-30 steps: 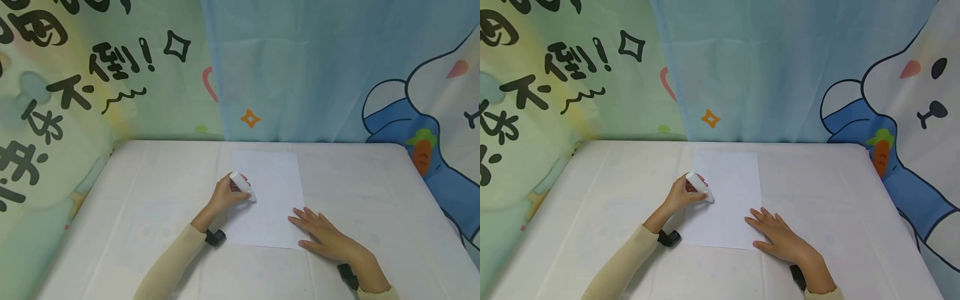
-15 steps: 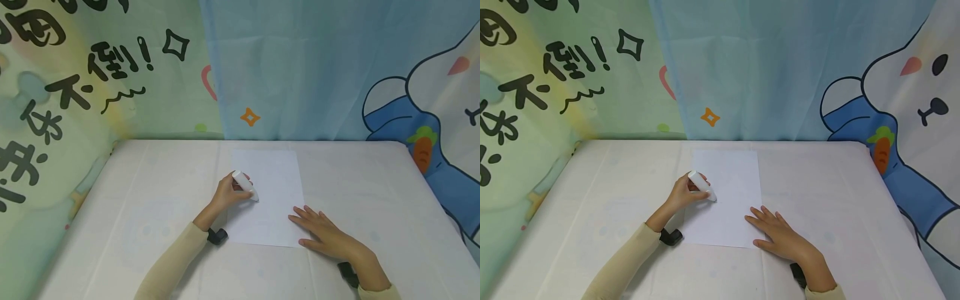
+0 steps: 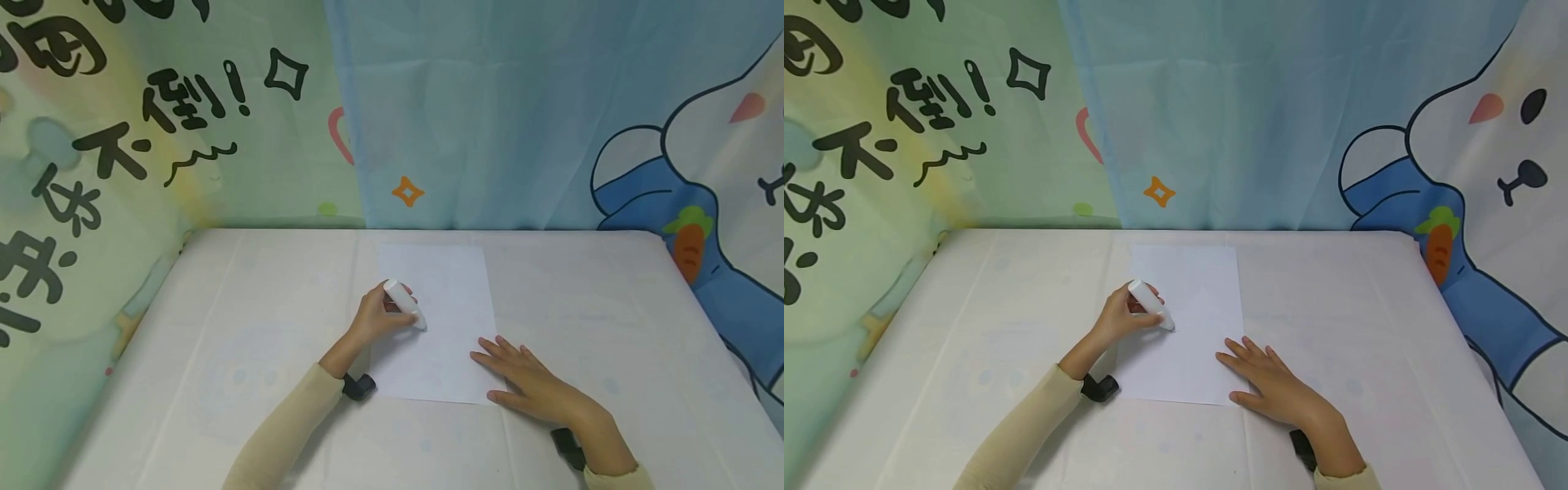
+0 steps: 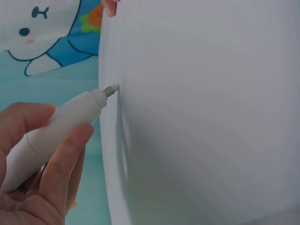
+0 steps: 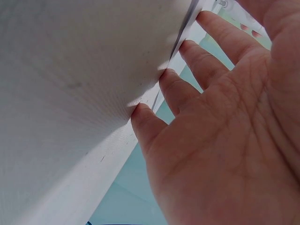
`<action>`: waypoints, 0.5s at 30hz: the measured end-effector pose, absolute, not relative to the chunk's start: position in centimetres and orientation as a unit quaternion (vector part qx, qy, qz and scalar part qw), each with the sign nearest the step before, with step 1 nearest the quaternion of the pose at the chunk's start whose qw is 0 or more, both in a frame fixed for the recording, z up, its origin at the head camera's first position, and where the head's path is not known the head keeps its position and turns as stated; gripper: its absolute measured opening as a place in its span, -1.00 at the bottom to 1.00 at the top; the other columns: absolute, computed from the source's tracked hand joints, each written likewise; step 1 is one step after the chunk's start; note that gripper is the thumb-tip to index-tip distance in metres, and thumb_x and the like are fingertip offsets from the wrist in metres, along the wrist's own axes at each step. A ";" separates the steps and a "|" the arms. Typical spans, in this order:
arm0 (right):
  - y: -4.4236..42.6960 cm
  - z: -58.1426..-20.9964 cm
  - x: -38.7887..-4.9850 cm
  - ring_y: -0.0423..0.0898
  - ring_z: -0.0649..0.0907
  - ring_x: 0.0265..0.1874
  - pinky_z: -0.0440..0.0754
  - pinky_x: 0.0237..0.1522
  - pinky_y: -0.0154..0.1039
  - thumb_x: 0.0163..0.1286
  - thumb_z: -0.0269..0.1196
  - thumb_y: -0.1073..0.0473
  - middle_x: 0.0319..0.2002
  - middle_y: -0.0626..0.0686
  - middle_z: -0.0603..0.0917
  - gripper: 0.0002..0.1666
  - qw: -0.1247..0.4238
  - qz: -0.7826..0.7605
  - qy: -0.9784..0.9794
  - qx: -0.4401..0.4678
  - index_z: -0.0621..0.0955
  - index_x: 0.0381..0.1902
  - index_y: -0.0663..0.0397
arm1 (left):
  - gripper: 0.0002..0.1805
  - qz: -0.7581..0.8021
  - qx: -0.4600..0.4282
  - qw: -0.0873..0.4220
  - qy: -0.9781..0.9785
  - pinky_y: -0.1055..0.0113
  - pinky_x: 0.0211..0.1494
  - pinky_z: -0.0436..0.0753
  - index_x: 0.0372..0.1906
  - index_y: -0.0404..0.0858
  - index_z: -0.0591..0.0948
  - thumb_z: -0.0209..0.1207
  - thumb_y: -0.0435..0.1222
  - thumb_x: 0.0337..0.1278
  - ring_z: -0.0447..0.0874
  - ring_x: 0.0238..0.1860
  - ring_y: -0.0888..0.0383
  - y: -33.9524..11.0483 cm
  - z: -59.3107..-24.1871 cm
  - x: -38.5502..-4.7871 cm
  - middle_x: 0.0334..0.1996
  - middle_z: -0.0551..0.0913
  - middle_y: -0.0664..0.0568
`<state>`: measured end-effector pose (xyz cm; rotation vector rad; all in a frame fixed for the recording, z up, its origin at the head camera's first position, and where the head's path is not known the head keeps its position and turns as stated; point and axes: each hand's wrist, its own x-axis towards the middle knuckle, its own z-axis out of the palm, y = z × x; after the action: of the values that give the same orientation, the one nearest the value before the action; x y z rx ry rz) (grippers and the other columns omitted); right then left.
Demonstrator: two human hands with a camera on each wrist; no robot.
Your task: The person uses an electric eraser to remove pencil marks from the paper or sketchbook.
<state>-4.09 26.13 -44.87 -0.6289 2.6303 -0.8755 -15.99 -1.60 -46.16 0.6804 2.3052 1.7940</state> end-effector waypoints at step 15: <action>26.2 -45.0 -4.1 0.37 0.06 0.45 -0.11 0.35 0.45 0.36 0.25 -0.03 0.46 0.30 0.20 -0.27 0.147 -0.298 0.917 -0.220 0.36 0.40 0.12 | -0.61 0.600 0.240 0.074 0.760 0.34 -0.02 0.70 -0.06 -0.49 0.50 0.34 -0.57 -0.04 0.69 -0.09 -0.19 -0.8 -46.5 -16.3 -0.12 0.66 -0.34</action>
<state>-4.13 26.19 -45.03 -0.6339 2.6399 -0.8578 -16.29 -0.81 -46.48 0.7204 2.2802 1.8008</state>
